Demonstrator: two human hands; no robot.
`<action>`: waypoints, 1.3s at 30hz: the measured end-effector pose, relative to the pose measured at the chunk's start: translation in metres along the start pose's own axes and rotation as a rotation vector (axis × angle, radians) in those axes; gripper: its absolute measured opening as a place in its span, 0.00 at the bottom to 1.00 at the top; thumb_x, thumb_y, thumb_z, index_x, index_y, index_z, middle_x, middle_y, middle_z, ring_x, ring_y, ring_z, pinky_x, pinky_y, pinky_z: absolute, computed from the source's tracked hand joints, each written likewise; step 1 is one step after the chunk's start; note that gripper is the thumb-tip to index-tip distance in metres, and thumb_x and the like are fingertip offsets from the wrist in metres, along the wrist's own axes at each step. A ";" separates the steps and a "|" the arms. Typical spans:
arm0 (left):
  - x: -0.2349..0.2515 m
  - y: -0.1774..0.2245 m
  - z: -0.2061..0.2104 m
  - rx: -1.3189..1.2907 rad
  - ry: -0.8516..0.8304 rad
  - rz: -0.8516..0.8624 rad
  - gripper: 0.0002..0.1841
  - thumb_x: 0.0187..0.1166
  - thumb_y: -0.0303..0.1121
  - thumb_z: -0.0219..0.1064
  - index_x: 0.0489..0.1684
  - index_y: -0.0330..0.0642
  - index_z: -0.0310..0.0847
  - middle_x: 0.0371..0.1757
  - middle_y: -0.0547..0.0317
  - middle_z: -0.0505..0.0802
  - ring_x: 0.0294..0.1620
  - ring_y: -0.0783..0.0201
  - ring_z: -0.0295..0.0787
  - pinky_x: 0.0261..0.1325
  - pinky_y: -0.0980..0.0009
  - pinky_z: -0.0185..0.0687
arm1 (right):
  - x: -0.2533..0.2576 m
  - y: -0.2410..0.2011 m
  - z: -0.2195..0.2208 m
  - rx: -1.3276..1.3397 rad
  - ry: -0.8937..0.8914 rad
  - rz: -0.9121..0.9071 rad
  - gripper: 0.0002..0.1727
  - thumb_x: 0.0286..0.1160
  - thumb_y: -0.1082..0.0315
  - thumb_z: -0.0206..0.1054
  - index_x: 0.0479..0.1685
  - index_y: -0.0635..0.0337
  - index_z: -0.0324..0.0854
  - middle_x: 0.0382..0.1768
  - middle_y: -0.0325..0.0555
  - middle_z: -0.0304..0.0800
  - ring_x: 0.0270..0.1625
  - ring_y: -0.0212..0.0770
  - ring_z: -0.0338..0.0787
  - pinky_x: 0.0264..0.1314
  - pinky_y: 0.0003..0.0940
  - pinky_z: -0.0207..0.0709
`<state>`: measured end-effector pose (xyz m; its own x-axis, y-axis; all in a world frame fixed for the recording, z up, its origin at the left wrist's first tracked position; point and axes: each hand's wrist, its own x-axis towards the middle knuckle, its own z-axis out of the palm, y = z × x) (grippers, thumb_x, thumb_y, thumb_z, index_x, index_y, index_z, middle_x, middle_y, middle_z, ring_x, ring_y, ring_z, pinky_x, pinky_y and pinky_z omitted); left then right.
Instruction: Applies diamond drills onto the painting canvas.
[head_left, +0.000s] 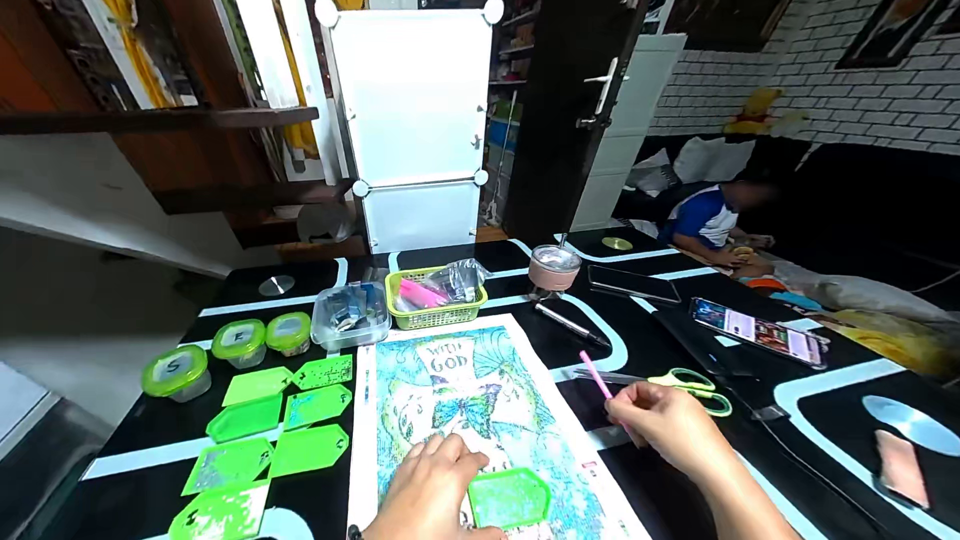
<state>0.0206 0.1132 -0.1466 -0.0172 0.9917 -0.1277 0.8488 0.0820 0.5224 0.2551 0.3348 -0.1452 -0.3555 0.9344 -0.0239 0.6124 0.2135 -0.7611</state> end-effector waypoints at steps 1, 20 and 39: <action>0.000 0.000 0.002 0.006 0.011 0.014 0.34 0.69 0.56 0.76 0.72 0.45 0.85 0.62 0.45 0.90 0.66 0.44 0.84 0.68 0.45 0.76 | -0.005 0.001 0.000 0.216 0.010 -0.073 0.03 0.67 0.71 0.72 0.33 0.60 0.85 0.21 0.38 0.90 0.18 0.31 0.85 0.21 0.27 0.79; -0.011 -0.054 0.006 -0.135 0.418 0.015 0.30 0.65 0.57 0.75 0.64 0.50 0.90 0.51 0.57 0.91 0.55 0.58 0.88 0.59 0.55 0.84 | -0.077 0.007 0.062 0.762 -0.128 -0.239 0.12 0.87 0.72 0.55 0.42 0.51 0.85 0.31 0.28 0.92 0.25 0.20 0.85 0.26 0.15 0.78; -0.004 -0.062 0.022 0.035 0.630 0.099 0.27 0.60 0.55 0.73 0.57 0.53 0.94 0.47 0.60 0.93 0.49 0.57 0.91 0.57 0.52 0.84 | -0.038 -0.046 0.077 0.748 -0.159 -0.290 0.18 0.91 0.67 0.49 0.40 0.56 0.86 0.31 0.40 0.96 0.30 0.29 0.92 0.36 0.21 0.86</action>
<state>-0.0203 0.1020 -0.1968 -0.2360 0.8635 0.4458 0.8788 -0.0062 0.4771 0.1860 0.2679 -0.1585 -0.5580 0.8074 0.1916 -0.1324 0.1414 -0.9811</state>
